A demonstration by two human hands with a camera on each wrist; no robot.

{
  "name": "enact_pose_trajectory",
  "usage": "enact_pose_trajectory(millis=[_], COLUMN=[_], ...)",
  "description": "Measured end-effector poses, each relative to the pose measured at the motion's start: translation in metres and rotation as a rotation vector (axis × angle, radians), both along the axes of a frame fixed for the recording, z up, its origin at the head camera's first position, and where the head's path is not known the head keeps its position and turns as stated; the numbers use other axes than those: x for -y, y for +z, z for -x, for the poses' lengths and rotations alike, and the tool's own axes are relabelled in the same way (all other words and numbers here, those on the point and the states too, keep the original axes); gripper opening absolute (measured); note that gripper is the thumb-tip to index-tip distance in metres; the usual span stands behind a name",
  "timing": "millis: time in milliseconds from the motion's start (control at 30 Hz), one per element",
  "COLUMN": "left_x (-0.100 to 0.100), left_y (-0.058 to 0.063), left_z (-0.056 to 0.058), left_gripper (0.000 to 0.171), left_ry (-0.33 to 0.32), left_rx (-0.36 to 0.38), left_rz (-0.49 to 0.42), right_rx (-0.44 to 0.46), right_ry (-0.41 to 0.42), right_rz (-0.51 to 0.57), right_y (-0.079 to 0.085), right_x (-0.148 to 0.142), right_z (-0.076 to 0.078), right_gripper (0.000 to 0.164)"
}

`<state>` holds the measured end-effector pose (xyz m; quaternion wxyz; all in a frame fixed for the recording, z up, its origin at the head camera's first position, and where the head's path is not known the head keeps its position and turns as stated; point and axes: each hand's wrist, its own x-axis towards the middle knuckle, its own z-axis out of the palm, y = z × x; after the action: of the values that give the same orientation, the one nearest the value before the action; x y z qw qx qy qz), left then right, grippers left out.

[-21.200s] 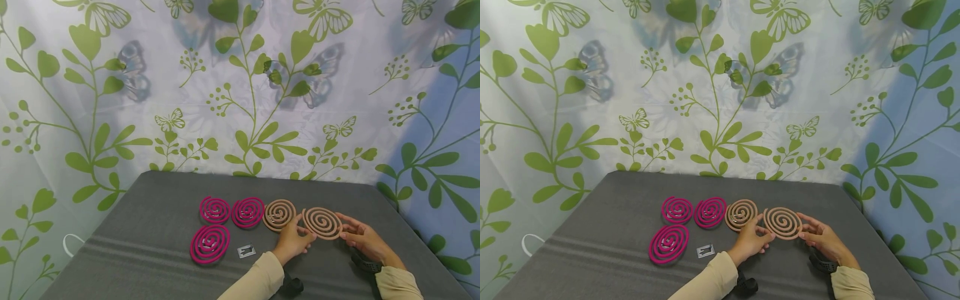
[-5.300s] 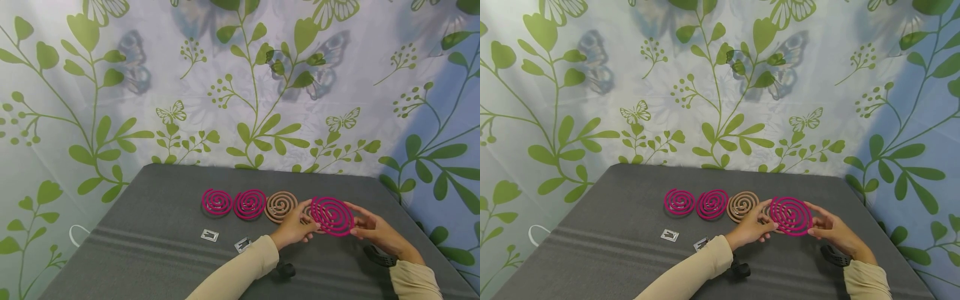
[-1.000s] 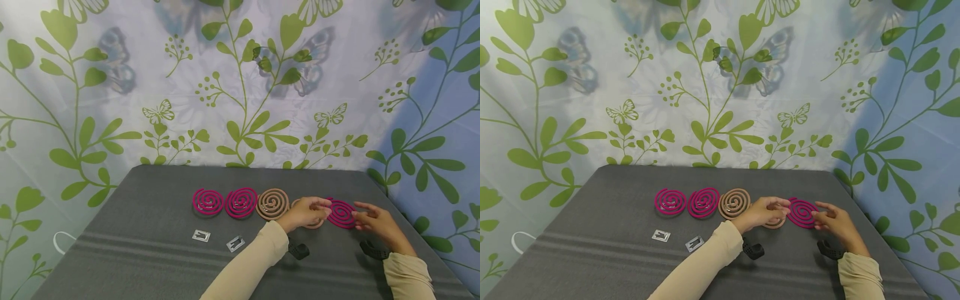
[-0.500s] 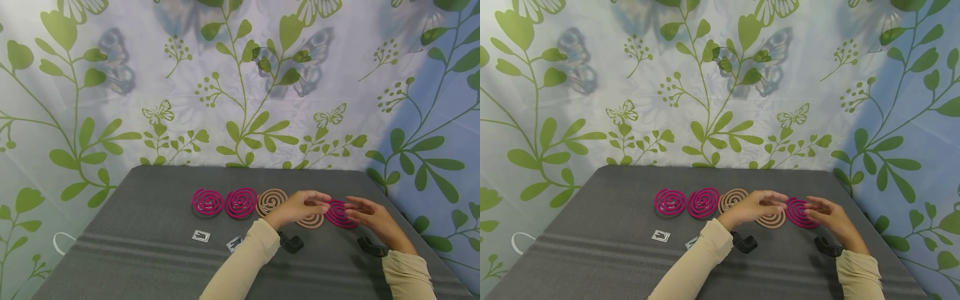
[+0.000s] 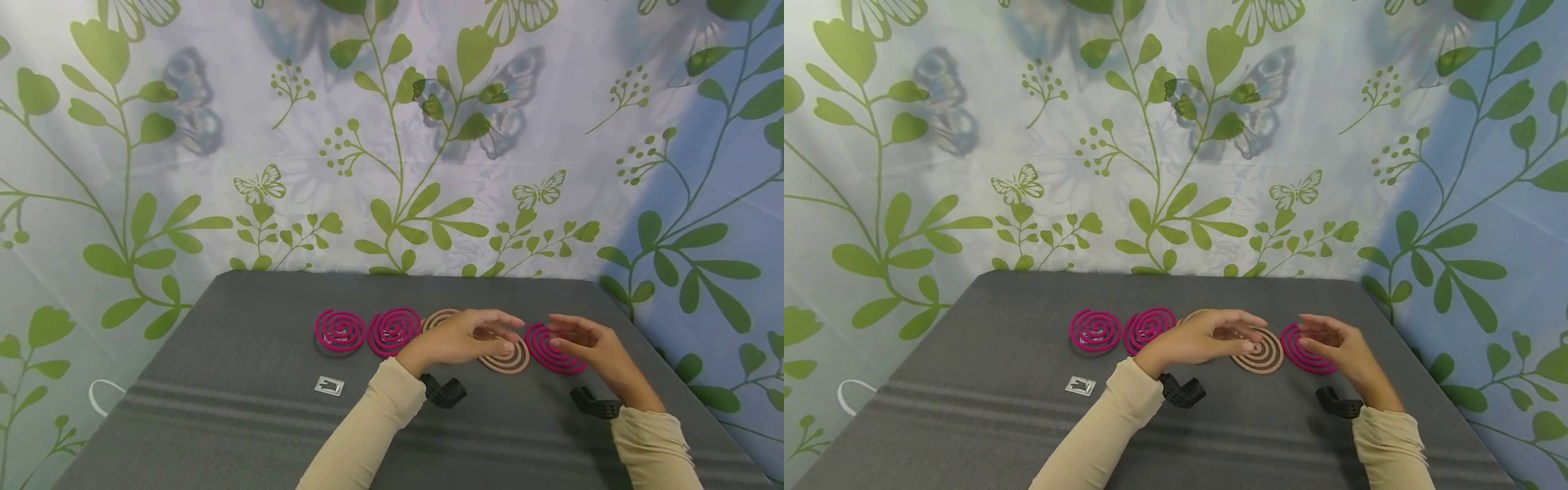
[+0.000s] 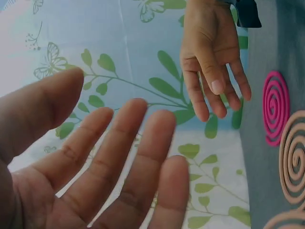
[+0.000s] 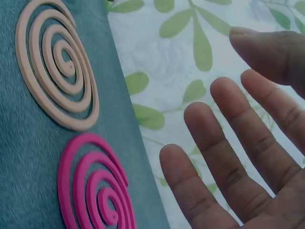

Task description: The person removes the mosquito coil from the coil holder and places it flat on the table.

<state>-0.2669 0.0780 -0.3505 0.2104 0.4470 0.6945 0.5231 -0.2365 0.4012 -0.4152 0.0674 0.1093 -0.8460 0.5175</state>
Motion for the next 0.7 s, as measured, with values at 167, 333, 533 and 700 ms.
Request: enact_pose_trajectory(millis=[167,333,533,700], left_x=[0.013,0.028,0.047,0.063], left_y=[-0.002,-0.005,-0.008,-0.014], left_z=[0.000,0.001,0.004,0.009], left_gripper=[0.040,0.037,0.039,0.038], left_ry=[0.051,0.096,0.109,0.114], left_rx=[-0.055,-0.047,-0.070,-0.082], left_rz=[-0.037,-0.078,-0.104,-0.130], right_rx=[-0.061,-0.086,-0.115,-0.131], right_ry=[0.040,0.075,0.128,0.139], right_rz=[0.022,-0.006,-0.029,-0.053], right_y=[-0.001,-0.001,-0.001,-0.004], right_x=[0.012,0.023,0.037,0.048], right_z=[0.003,0.004,0.005,0.007], right_gripper=[0.044,0.041,0.040,0.040])
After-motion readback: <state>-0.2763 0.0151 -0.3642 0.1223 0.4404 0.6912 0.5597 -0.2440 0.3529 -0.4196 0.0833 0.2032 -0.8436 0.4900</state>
